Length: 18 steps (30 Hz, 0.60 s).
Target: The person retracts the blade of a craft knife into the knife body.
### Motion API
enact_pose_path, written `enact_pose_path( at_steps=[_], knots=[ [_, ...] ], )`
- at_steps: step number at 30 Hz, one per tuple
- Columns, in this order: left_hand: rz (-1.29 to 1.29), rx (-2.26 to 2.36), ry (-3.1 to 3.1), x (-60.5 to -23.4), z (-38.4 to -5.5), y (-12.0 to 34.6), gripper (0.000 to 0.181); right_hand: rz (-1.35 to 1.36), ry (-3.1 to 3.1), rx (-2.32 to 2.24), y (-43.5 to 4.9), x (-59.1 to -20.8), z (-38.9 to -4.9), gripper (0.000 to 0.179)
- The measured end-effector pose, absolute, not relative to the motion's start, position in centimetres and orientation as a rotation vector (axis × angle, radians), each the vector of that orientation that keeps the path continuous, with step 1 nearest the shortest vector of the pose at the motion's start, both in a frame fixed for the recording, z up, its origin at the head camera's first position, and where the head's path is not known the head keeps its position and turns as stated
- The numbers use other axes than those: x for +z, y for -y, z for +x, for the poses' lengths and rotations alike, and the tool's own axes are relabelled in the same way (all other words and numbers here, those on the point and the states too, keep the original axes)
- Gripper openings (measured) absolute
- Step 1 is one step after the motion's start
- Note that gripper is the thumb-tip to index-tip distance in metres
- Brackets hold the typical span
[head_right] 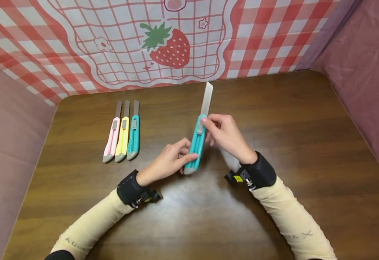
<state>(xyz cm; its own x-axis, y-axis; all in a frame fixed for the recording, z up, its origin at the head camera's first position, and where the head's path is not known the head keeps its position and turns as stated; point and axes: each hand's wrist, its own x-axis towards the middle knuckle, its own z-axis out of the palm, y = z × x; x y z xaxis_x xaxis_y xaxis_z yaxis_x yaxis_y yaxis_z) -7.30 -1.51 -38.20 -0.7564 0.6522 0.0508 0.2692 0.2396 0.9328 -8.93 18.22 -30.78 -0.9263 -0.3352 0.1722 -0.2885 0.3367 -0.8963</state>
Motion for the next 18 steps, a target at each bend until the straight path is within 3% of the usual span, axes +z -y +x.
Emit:
enact_pose_path(
  at_steps=[9, 18],
  knots=[
    [0.772, 1.590, -1.769, -38.7, -7.4, 1.5, 0.009, -0.571, -2.577, -1.725, -18.9, -30.7, -9.3, 0.021],
    [0.673, 1.658, -1.693, -36.2, -7.0, 1.4, 0.006, -0.524, -2.607, -1.771, -19.0, -30.3, -9.4, 0.017]
  ],
)
